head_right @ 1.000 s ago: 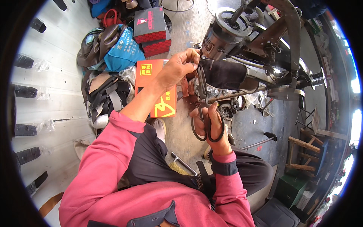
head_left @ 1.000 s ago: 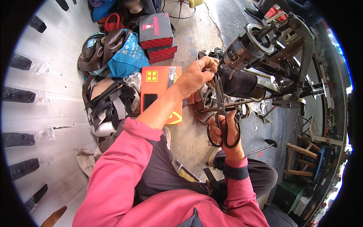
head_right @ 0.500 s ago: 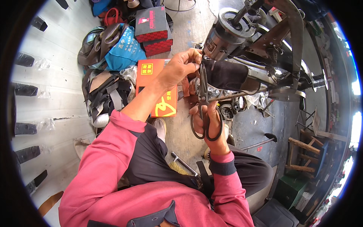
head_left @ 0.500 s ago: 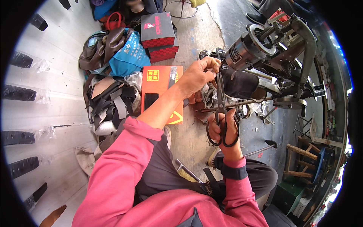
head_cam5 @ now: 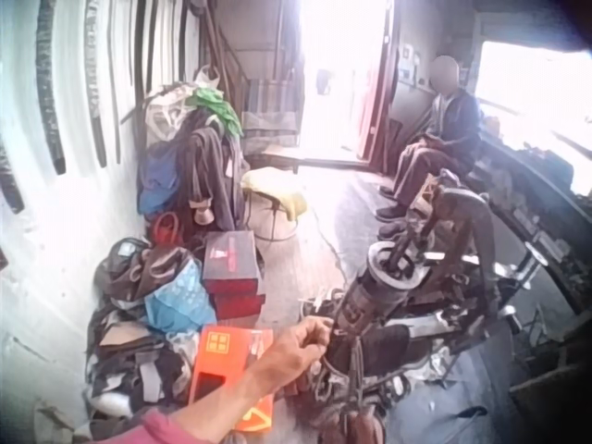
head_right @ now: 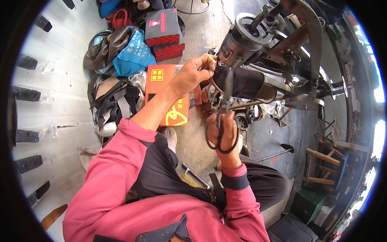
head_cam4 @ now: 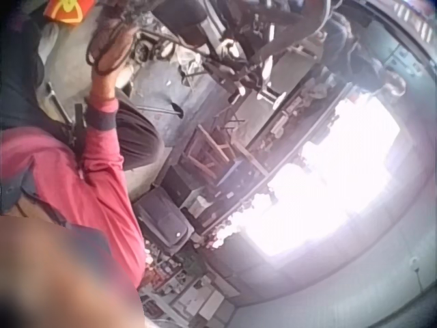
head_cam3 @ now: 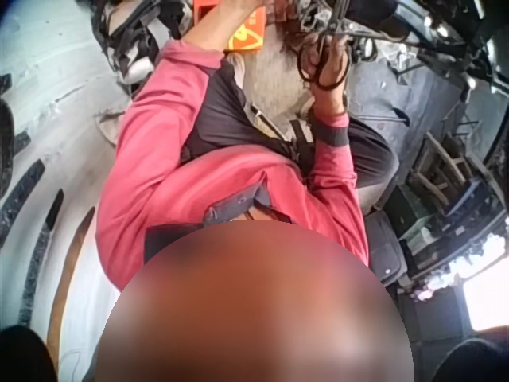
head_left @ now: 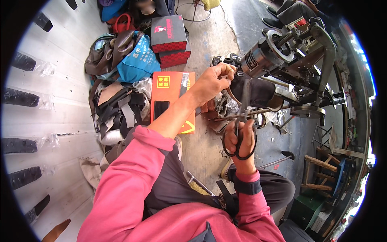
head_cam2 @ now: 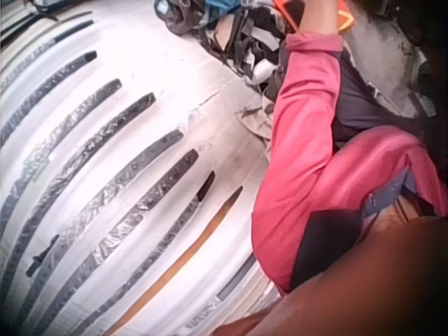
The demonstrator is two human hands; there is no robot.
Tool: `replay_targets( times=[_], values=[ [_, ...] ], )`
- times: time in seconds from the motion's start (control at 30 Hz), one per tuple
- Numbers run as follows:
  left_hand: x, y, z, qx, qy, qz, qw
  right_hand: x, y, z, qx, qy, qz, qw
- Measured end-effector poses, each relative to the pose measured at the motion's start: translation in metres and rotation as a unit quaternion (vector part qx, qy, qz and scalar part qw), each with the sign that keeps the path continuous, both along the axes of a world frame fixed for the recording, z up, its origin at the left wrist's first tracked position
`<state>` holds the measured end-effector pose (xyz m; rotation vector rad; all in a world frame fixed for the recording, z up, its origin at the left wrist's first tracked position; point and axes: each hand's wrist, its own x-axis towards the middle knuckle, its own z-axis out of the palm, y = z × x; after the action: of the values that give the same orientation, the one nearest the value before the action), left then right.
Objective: The person operates a manual sewing machine to stitch a black shoe, guiding the material with both hands and turning the handwheel. They pause to trim excess thread with scissors, then resume sewing and finish by cutting the thread.
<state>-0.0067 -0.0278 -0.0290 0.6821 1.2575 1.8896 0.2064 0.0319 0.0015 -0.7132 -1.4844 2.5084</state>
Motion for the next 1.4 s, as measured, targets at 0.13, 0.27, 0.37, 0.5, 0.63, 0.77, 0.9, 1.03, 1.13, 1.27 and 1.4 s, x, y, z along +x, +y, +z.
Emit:
replay_targets(
  times=[0.13,0.27,0.37,0.5,0.63,0.77,0.9,1.03,1.13,1.27,1.4],
  values=[
    [0.000,-0.003,0.004,0.018,0.012,-0.010,1.000,0.026,0.011,-0.034,0.074,-0.005,-0.149,0.986],
    [0.002,-0.004,0.008,0.006,-0.003,0.003,1.000,0.070,0.023,-0.110,0.229,-0.142,-0.140,0.953],
    [0.003,-0.002,0.010,0.015,-0.001,0.015,1.000,0.116,0.019,-0.173,0.216,-0.285,-0.129,0.925],
    [0.003,0.000,0.011,0.007,0.042,0.020,0.999,0.148,0.038,-0.225,0.316,-0.502,-0.027,0.805],
    [0.006,-0.001,0.008,-0.030,0.061,-0.021,0.997,0.144,0.076,-0.251,0.451,-0.516,-0.034,0.727],
    [0.012,0.003,0.003,-0.056,0.074,-0.041,0.995,0.115,0.141,-0.271,0.499,-0.464,-0.052,0.730],
    [0.014,0.007,-0.001,-0.140,0.100,-0.019,0.985,0.088,0.184,-0.280,0.470,-0.433,-0.061,0.767],
    [0.015,0.007,0.000,-0.123,0.102,-0.017,0.987,0.085,0.188,-0.271,0.456,-0.408,-0.055,0.789],
    [0.014,0.000,0.004,-0.144,0.142,0.008,0.979,0.093,0.176,-0.254,0.432,-0.371,-0.063,0.820],
    [0.014,-0.019,0.007,-0.098,0.110,0.048,0.988,0.102,0.156,-0.220,0.403,-0.325,-0.070,0.852],
    [0.013,-0.044,0.004,-0.064,0.145,0.147,0.976,0.099,0.140,-0.175,0.394,-0.274,-0.020,0.877]
  ],
)
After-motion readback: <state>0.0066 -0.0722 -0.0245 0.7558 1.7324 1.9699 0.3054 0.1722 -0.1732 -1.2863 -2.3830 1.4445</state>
